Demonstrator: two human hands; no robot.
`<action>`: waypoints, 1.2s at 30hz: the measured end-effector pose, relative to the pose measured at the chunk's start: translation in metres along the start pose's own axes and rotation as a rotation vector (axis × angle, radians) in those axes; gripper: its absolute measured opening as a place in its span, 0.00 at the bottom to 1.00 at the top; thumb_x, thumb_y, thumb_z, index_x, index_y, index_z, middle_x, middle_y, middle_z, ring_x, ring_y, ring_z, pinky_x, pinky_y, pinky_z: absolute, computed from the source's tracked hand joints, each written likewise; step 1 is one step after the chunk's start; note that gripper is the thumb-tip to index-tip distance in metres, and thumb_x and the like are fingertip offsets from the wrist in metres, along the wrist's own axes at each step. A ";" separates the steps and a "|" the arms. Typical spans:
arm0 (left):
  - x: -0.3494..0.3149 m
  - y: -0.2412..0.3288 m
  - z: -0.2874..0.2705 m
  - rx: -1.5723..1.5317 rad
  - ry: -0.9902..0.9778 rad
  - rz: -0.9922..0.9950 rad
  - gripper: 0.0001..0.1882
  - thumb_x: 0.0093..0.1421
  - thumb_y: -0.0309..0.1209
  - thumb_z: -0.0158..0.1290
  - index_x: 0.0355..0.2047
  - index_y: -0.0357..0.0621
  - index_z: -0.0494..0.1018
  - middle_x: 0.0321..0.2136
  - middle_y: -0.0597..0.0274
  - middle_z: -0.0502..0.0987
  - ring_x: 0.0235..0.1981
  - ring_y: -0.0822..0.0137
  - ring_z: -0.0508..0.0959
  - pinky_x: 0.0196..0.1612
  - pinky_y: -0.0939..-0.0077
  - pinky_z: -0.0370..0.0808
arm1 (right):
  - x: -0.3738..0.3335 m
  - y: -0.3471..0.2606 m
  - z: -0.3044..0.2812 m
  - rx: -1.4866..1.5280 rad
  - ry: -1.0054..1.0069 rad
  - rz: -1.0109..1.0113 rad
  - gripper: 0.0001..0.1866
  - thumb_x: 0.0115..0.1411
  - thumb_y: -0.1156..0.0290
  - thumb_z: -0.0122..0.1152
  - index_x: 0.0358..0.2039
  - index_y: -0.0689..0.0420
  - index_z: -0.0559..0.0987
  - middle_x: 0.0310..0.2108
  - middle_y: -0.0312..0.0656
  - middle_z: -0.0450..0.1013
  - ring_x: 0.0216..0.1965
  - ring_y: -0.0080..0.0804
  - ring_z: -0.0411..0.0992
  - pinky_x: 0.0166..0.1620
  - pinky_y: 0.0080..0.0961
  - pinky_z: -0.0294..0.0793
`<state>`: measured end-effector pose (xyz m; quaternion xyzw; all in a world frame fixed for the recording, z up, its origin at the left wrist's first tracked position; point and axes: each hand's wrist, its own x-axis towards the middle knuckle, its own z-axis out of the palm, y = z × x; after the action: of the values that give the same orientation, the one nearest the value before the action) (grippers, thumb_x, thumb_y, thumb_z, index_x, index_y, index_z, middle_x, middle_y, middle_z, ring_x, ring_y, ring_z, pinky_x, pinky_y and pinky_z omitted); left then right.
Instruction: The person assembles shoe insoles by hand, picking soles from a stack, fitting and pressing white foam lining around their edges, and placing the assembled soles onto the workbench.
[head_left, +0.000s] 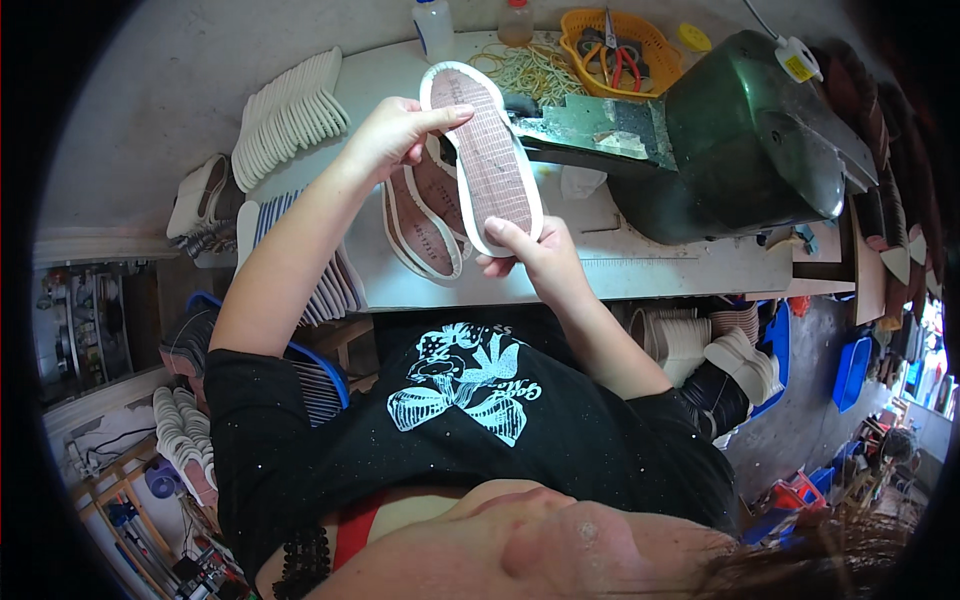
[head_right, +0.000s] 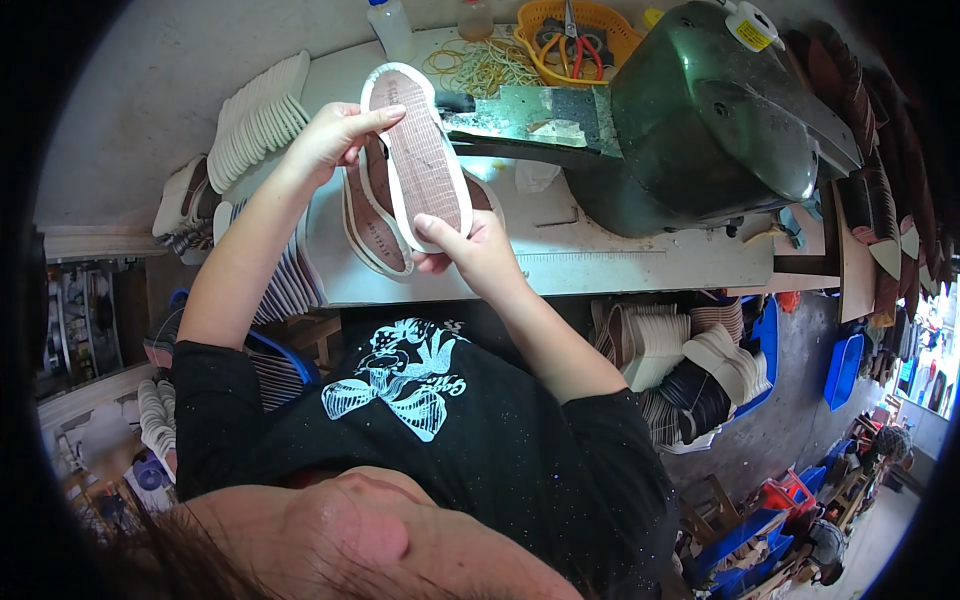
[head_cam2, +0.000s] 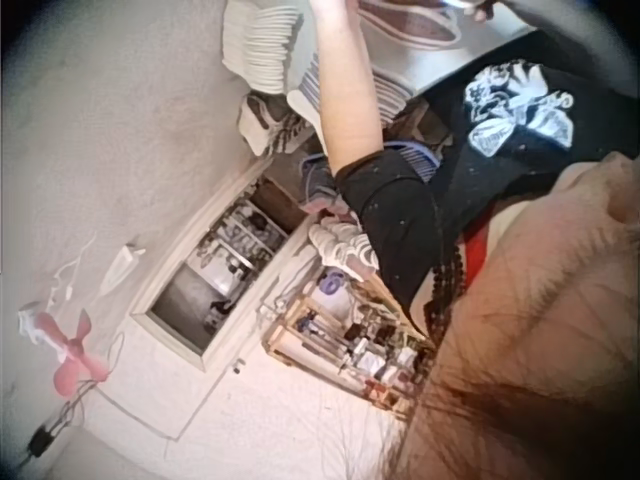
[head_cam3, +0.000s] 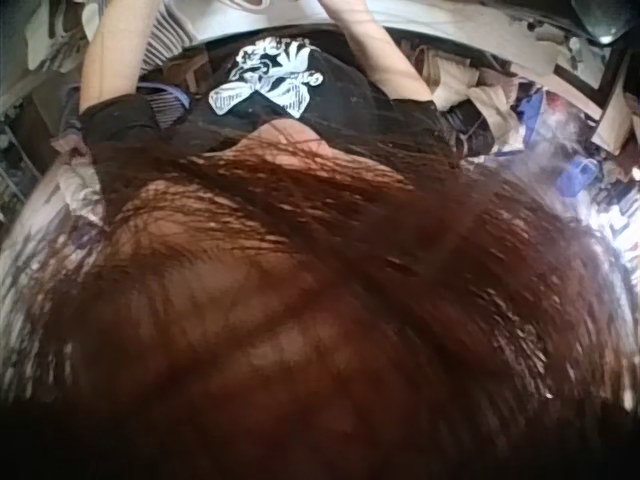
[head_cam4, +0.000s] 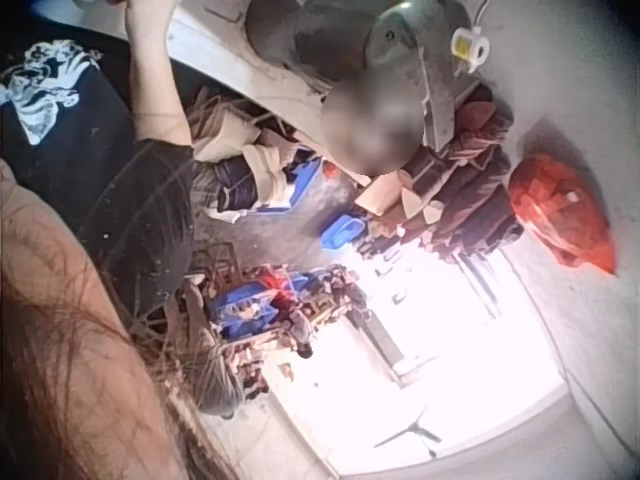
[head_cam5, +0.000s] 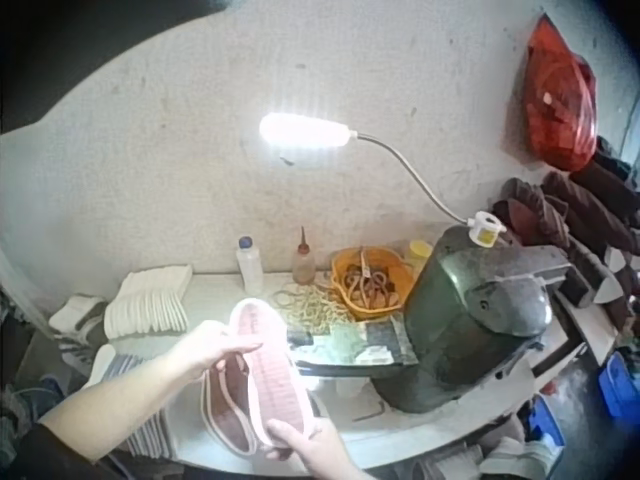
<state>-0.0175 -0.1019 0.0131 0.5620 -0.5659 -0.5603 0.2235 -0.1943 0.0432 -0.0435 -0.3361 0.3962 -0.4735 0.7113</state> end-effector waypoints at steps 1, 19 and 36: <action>0.003 0.001 -0.002 0.019 -0.002 -0.013 0.24 0.44 0.52 0.63 0.22 0.42 0.74 0.09 0.78 0.63 0.08 0.86 0.56 0.14 0.90 0.52 | 0.001 0.000 0.001 -0.002 0.010 0.004 0.14 0.57 0.63 0.59 0.35 0.63 0.77 0.23 0.42 0.76 0.20 0.24 0.74 0.23 0.18 0.72; 0.100 0.046 -0.027 0.547 -0.770 0.433 0.23 0.49 0.36 0.62 0.44 0.39 0.71 0.41 0.59 0.72 0.44 0.69 0.71 0.49 0.75 0.69 | 0.070 -0.024 0.034 0.162 0.219 -0.195 0.18 0.60 0.60 0.55 0.38 0.65 0.75 0.25 0.45 0.76 0.21 0.25 0.75 0.23 0.15 0.72; 0.036 0.035 -0.039 0.374 -0.683 0.046 0.09 0.59 0.31 0.52 0.34 0.39 0.69 0.28 0.68 0.71 0.32 0.80 0.70 0.36 0.84 0.69 | 0.060 -0.043 0.022 0.280 0.018 -0.088 0.19 0.64 0.61 0.49 0.45 0.67 0.71 0.34 0.49 0.75 0.33 0.35 0.77 0.34 0.24 0.79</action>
<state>-0.0064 -0.1581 0.0409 0.3616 -0.7124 -0.5972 -0.0715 -0.1786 -0.0248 -0.0111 -0.2464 0.3174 -0.5577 0.7263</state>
